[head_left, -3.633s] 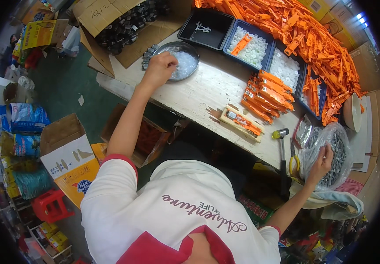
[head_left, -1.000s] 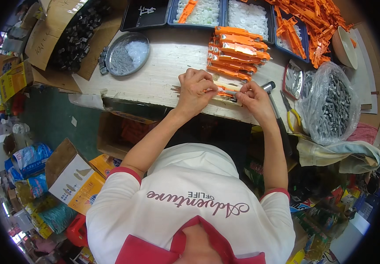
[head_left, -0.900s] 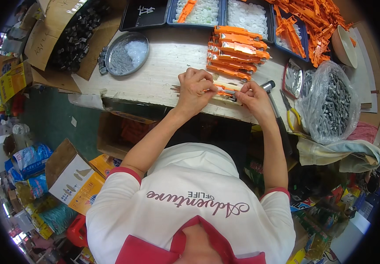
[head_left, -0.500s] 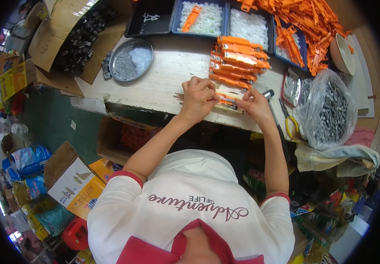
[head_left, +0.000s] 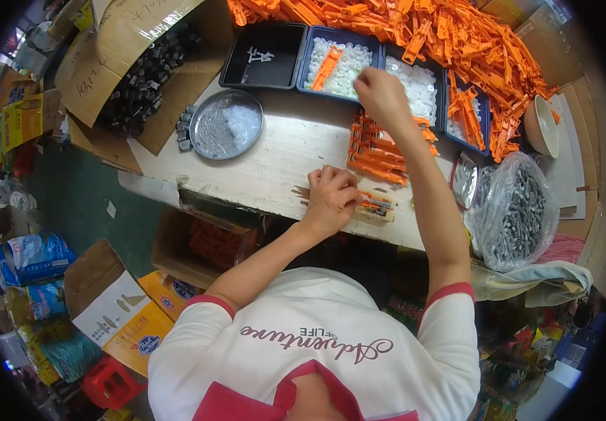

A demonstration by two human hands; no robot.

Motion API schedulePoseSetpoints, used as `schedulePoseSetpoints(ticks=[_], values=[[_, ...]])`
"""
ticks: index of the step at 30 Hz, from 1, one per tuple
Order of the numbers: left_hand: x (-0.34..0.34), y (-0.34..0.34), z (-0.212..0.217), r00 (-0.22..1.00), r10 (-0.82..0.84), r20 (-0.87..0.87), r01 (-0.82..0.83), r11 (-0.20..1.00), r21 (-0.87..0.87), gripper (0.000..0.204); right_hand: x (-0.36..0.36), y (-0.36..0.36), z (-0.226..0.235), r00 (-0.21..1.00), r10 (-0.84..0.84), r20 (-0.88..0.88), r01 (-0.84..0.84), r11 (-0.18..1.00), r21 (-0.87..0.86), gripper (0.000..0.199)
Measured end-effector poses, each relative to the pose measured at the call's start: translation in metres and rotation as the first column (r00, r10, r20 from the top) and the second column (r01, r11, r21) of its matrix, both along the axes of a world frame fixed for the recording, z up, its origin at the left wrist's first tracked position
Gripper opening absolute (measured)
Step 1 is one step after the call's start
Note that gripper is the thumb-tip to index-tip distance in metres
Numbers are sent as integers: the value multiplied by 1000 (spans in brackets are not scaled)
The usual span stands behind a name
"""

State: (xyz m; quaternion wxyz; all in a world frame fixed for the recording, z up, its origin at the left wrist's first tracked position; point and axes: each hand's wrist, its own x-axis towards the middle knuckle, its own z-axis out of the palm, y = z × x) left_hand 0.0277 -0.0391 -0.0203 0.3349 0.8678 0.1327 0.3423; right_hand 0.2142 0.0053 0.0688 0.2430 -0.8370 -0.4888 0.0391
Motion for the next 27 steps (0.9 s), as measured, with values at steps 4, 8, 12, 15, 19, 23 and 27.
schedulePoseSetpoints(ticks=[4, 8, 12, 15, 19, 23, 27], values=[[-1, -1, 2, 1000, -7, 12, 7, 1000, -9, 12, 1, 76, -9, 992, -126, -18, 119, 972, -203, 41], [-1, -4, -1, 1000, 3, 15, -3, 1000, 9, 13, -3, 94, -20, 976, -215, -18, 210, 964, -166, 38], [0, -1, -2, 1000, 5, -2, -5, 1000, 8, 14, 14, 85, -5, 959, -250, -131, 224, 957, -187, 36], [0, 2, -3, 1000, 0, 5, 0, 1000, 17, 12, 26, 60, 6, 983, -107, -148, 99, 993, -62, 28], [-5, 3, 3, 999, -22, 23, 24, 999, -46, 21, 3, -29, 31, 850, 105, -516, -70, 994, 87, 20], [-20, 10, 1, 997, -26, 75, 37, 989, -146, 43, -40, -116, 3, 939, 129, -318, -109, 991, 80, 31], [-33, 9, 2, 997, -27, 68, 48, 944, -328, 51, -69, -164, -32, 994, 103, 31, -105, 992, 75, 25]])
